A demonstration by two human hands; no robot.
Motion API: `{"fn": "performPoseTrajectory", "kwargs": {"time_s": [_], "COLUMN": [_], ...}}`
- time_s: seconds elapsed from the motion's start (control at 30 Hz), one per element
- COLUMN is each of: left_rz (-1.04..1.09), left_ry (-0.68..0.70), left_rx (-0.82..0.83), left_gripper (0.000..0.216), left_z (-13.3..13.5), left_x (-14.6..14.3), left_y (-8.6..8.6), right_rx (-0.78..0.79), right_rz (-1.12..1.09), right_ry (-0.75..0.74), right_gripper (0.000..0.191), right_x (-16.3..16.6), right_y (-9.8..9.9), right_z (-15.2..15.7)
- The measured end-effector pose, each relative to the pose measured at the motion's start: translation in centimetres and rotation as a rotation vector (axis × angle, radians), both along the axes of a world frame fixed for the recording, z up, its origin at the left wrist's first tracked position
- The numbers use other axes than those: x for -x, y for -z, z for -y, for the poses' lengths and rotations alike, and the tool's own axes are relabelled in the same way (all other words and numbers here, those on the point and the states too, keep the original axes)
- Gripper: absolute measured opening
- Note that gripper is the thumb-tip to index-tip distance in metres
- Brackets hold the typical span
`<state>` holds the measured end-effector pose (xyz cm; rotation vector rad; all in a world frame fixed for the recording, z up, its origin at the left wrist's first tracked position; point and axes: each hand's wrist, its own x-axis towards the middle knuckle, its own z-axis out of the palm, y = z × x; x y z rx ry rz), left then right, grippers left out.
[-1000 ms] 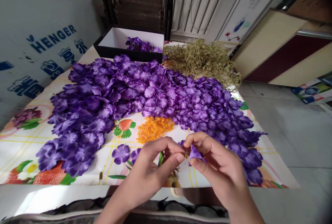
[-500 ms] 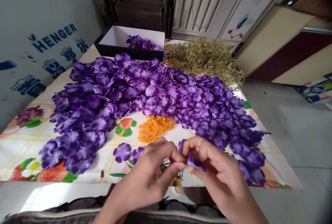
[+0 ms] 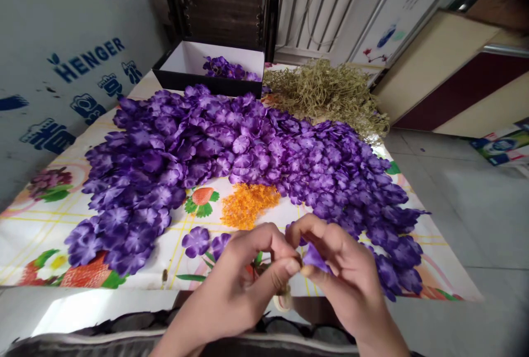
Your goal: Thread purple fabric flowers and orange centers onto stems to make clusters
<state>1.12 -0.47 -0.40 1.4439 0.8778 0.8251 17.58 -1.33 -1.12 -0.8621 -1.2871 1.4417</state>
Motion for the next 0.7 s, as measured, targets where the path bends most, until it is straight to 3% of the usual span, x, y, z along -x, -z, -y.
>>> {"fn": "performPoseTrajectory", "kwargs": {"time_s": [0.07, 0.13, 0.27, 0.5, 0.63, 0.7], "left_rz": [-0.010, -0.046, -0.190, -0.334, -0.407, -0.260], "left_ry": [-0.080, -0.142, -0.164, 0.014, -0.087, -0.097], "left_rx": [-0.044, -0.145, -0.341, -0.451, -0.502, -0.425], "left_gripper": [0.008, 0.018, 0.024, 0.017, 0.007, 0.007], "left_z": [-0.1, -0.4, -0.9, -1.0, -0.9, -0.8], "left_x": [-0.2, -0.2, 0.2, 0.6, 0.7, 0.6], "left_y": [0.0, -0.1, -0.4, -0.5, -0.6, -0.7], "right_rx": [-0.009, 0.015, 0.060, 0.188, 0.231, 0.248], "right_rz": [-0.015, -0.021, -0.092, -0.264, -0.223, -0.203], "right_ry": [0.085, 0.185, 0.331, 0.215, 0.207, 0.183], "right_gripper": [0.006, 0.005, 0.011, 0.017, 0.020, 0.024], "right_x": [0.4, 0.6, 0.7, 0.8, 0.1, -0.2], "right_y": [0.7, 1.4, 2.1, 1.5, 1.8, 2.1], "right_z": [-0.3, -0.5, -0.8, -1.0, -1.6, -1.8]}}
